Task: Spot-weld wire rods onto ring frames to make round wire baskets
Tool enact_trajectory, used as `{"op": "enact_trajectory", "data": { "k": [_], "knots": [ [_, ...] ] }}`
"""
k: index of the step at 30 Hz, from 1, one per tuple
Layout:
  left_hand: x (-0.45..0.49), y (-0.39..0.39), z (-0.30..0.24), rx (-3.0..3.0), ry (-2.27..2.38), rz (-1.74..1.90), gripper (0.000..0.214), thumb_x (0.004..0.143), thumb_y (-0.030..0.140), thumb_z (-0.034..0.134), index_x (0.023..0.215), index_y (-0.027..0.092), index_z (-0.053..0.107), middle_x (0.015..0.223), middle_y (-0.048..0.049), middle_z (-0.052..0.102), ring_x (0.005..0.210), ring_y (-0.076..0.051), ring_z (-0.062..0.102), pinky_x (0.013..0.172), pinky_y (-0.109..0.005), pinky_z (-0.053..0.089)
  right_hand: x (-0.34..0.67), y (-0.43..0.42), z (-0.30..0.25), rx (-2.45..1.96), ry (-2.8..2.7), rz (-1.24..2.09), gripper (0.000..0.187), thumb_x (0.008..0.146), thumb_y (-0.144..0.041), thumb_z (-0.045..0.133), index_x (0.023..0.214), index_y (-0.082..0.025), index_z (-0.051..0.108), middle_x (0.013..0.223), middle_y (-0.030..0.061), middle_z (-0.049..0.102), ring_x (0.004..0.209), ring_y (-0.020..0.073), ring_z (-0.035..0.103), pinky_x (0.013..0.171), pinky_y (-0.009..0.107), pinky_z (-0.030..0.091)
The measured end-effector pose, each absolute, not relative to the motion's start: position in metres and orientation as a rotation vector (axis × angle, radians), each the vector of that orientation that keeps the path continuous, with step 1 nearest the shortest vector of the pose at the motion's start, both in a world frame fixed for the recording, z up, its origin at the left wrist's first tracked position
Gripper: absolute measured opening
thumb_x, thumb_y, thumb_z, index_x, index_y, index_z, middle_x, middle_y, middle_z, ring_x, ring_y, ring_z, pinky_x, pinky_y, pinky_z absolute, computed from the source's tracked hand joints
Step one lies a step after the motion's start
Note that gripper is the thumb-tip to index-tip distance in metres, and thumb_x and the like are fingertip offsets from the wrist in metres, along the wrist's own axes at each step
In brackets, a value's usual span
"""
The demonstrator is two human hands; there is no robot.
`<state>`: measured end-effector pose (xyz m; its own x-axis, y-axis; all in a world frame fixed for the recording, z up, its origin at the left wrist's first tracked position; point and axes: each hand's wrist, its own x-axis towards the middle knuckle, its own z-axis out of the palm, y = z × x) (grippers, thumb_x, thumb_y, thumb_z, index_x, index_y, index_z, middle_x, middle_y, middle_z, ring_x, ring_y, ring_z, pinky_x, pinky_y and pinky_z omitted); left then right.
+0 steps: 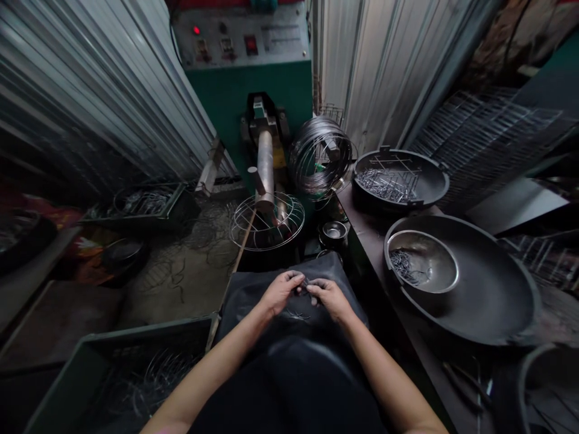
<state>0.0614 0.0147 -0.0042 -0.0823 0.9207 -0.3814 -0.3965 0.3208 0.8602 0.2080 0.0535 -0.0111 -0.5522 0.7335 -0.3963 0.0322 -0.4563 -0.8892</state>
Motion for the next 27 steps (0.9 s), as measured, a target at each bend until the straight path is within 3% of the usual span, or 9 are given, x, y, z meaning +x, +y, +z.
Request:
{"op": "enact_trajectory", "data": {
  "k": [6, 11, 16, 27],
  "knots": [
    [0.047, 0.012, -0.005, 0.657, 1.145, 1.188, 0.035, 0.061, 0.044, 0.072, 0.068, 0.013, 0.055, 0.057, 0.0027, 0.05, 0.052, -0.008, 0.042, 0.054, -0.023, 0.033, 0.21, 0.058, -0.017, -1.169, -0.899, 2.085, 0.037, 0.054, -0.04, 0.075, 0.078, -0.017, 0.058, 0.065, -0.0018, 0.058, 0.043, 0.0051, 0.039, 0.041, 0.02, 0.027],
    [0.034, 0.015, 0.001, 0.768, 1.266, 1.139, 0.031, 0.06, 0.04, 0.072, 0.073, 0.014, 0.062, 0.067, 0.0002, 0.055, 0.062, -0.01, 0.045, 0.059, -0.023, 0.034, 0.204, 0.054, -0.007, -1.084, -1.018, 2.26, 0.039, 0.057, -0.039, 0.075, 0.084, -0.015, 0.059, 0.06, -0.0042, 0.054, 0.04, 0.0041, 0.039, 0.04, 0.02, 0.024],
    [0.022, 0.018, -0.002, 0.786, 1.293, 1.15, 0.029, 0.061, 0.04, 0.071, 0.071, 0.014, 0.063, 0.065, 0.0007, 0.054, 0.061, -0.01, 0.044, 0.058, -0.023, 0.034, 0.204, 0.053, -0.01, -1.127, -1.124, 2.254, 0.035, 0.057, -0.039, 0.073, 0.078, -0.015, 0.058, 0.067, 0.0004, 0.06, 0.043, 0.0051, 0.041, 0.04, 0.02, 0.025],
    [0.022, 0.013, -0.014, 0.842, 1.287, 1.07, 0.025, 0.064, 0.036, 0.068, 0.075, 0.014, 0.064, 0.067, 0.0009, 0.057, 0.061, -0.01, 0.046, 0.062, -0.024, 0.035, 0.183, 0.041, -0.004, -1.121, -1.185, 2.313, 0.037, 0.055, -0.042, 0.074, 0.078, -0.015, 0.06, 0.058, -0.0056, 0.05, 0.045, 0.0044, 0.038, 0.044, 0.02, 0.024]
  ]
}}
